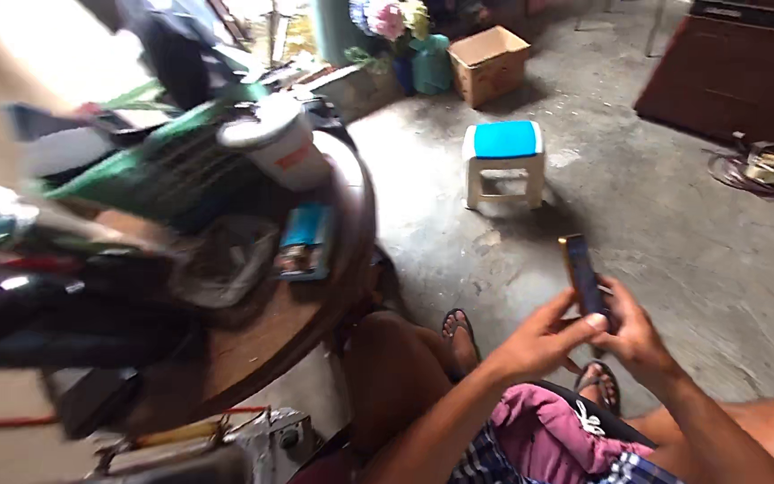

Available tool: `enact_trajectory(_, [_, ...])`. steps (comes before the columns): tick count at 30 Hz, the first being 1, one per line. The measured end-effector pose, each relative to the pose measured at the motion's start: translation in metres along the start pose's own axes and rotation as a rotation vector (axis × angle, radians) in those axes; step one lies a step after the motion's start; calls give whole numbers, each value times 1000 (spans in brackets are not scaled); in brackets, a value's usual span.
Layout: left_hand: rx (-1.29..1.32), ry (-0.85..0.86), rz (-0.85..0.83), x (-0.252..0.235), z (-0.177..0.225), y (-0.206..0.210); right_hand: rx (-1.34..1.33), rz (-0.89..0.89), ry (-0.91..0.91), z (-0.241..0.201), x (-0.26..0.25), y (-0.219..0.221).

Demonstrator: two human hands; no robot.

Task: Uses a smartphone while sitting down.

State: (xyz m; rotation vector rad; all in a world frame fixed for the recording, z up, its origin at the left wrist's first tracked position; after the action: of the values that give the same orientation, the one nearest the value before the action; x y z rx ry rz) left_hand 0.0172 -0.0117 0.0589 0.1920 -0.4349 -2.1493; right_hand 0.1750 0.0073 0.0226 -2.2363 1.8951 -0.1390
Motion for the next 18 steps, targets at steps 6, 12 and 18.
enact_trajectory(6, [-71, 35, 105, 6, 21, -18, 154, 64, -209, -79, -53, -8])
enact_trajectory(12, [-358, -2, 152, 5, 10, -23, 555, -118, -527, -266, -113, 105])
enact_trajectory(18, [-687, -120, -19, 16, -2, -10, 854, -238, -724, -389, -164, 315])
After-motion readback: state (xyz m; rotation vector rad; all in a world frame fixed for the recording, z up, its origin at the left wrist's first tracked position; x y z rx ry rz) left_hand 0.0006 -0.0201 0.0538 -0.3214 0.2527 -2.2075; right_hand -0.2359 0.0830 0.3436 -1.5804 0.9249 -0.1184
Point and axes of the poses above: each hand's wrist, its own x-axis away from the middle knuckle, its own y-axis out of the palm, z = x × y, the point moved 5 cm from there along -x, towards the middle knuckle, and after that the axes turned 5 degrees about x, right-handed, at the moved point
